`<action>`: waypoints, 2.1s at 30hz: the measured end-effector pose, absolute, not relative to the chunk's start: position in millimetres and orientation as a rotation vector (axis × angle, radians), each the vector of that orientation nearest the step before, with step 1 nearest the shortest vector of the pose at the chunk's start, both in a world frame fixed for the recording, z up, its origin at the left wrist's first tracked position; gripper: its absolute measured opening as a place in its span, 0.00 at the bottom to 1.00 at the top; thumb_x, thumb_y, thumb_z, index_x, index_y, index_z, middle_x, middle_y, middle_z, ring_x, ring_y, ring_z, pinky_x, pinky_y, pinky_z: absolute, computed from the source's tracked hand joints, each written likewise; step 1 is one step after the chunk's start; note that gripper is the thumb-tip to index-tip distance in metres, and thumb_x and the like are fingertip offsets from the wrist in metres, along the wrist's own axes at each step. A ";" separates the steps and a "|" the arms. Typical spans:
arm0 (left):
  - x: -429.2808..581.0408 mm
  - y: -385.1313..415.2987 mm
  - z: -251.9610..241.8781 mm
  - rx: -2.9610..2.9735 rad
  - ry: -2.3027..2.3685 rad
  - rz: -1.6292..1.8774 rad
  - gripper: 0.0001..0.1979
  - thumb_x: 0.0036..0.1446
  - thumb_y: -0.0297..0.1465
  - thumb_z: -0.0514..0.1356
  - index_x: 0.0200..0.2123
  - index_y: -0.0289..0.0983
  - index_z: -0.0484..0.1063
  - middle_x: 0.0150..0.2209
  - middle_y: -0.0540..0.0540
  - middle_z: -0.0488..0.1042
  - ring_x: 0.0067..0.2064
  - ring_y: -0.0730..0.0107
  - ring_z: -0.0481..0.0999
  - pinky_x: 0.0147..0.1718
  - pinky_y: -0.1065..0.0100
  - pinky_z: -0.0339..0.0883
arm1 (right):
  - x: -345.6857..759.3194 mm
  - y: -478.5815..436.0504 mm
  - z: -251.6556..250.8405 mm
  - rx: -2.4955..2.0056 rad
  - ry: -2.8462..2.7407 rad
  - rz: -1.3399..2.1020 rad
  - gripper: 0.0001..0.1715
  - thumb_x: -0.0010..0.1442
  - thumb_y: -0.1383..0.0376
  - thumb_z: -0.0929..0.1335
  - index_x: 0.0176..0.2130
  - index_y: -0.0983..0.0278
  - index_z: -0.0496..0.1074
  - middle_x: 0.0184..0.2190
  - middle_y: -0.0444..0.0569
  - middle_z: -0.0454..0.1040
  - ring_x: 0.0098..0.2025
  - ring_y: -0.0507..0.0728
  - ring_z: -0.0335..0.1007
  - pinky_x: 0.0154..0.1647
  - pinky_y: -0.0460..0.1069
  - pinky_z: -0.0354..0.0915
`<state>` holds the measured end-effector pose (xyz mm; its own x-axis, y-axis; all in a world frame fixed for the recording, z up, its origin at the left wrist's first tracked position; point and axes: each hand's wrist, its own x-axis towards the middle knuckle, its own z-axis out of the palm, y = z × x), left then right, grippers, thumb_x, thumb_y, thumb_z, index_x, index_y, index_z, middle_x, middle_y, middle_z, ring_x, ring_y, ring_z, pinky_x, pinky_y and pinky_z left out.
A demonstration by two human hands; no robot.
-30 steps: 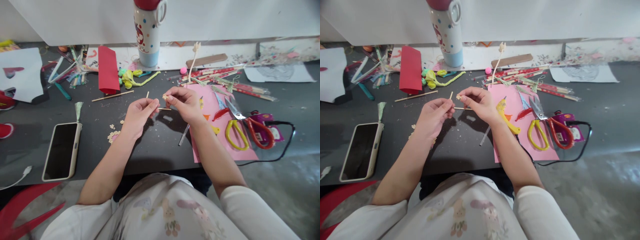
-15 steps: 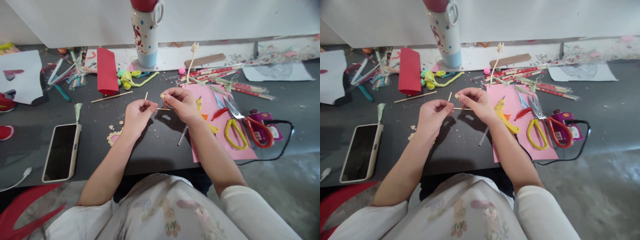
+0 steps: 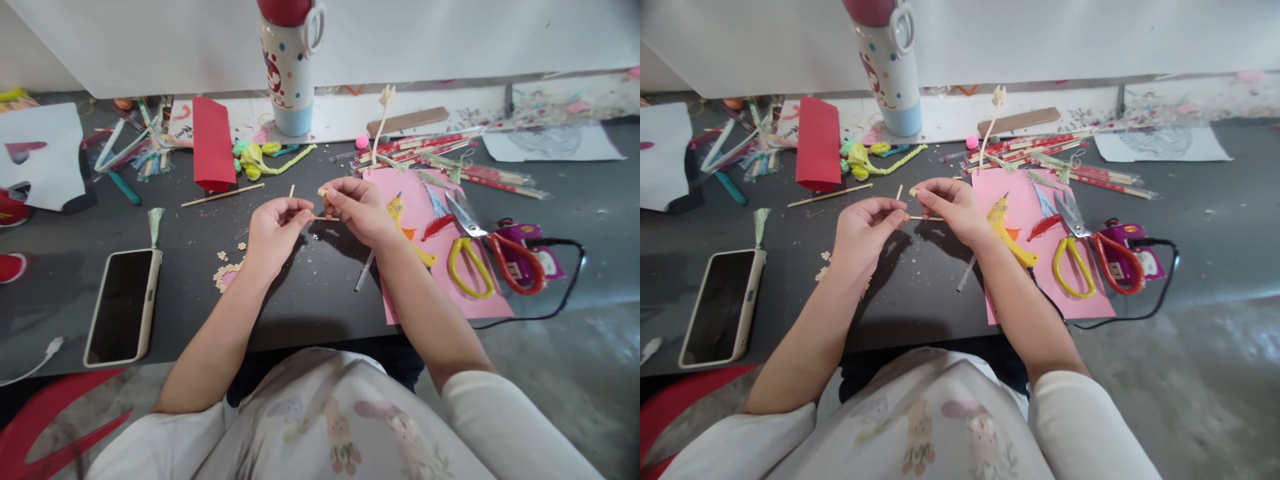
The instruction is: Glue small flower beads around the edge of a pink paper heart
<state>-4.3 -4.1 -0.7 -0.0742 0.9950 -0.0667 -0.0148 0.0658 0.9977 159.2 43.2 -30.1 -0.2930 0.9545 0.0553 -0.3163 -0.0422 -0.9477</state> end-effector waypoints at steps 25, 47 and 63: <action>-4.2 -1.0 -1.1 0.994 1.169 1.279 0.14 0.49 0.42 0.70 0.28 0.36 0.77 0.25 0.50 0.75 0.26 0.79 0.72 0.28 0.75 0.67 | 158.7 40.7 -23.9 -0.763 -1.160 1.590 0.18 0.50 0.55 0.78 0.34 0.65 0.77 0.24 0.39 0.72 0.24 0.44 0.67 0.27 0.42 0.68; -3.6 -1.4 -1.1 1.119 1.229 1.339 0.07 0.43 0.30 0.70 0.29 0.36 0.78 0.28 0.51 0.77 0.28 0.78 0.72 0.30 0.74 0.67 | 157.5 39.3 -21.8 -0.774 -1.118 1.601 0.18 0.48 0.55 0.79 0.33 0.65 0.77 0.23 0.38 0.72 0.24 0.45 0.67 0.27 0.42 0.68; -4.1 -2.4 -2.7 1.102 1.192 1.330 0.14 0.50 0.42 0.70 0.31 0.37 0.78 0.28 0.49 0.77 0.30 0.76 0.74 0.34 0.73 0.69 | 157.4 39.8 -23.3 -0.804 -1.155 1.615 0.20 0.48 0.52 0.78 0.33 0.64 0.77 0.24 0.39 0.71 0.25 0.46 0.66 0.29 0.43 0.68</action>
<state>-4.1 -2.4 -2.7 -0.0891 0.9960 0.0097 -0.0994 -0.0185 0.9949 157.4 39.8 -23.3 -0.3233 0.9461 0.0177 -0.3227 -0.0926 -0.9420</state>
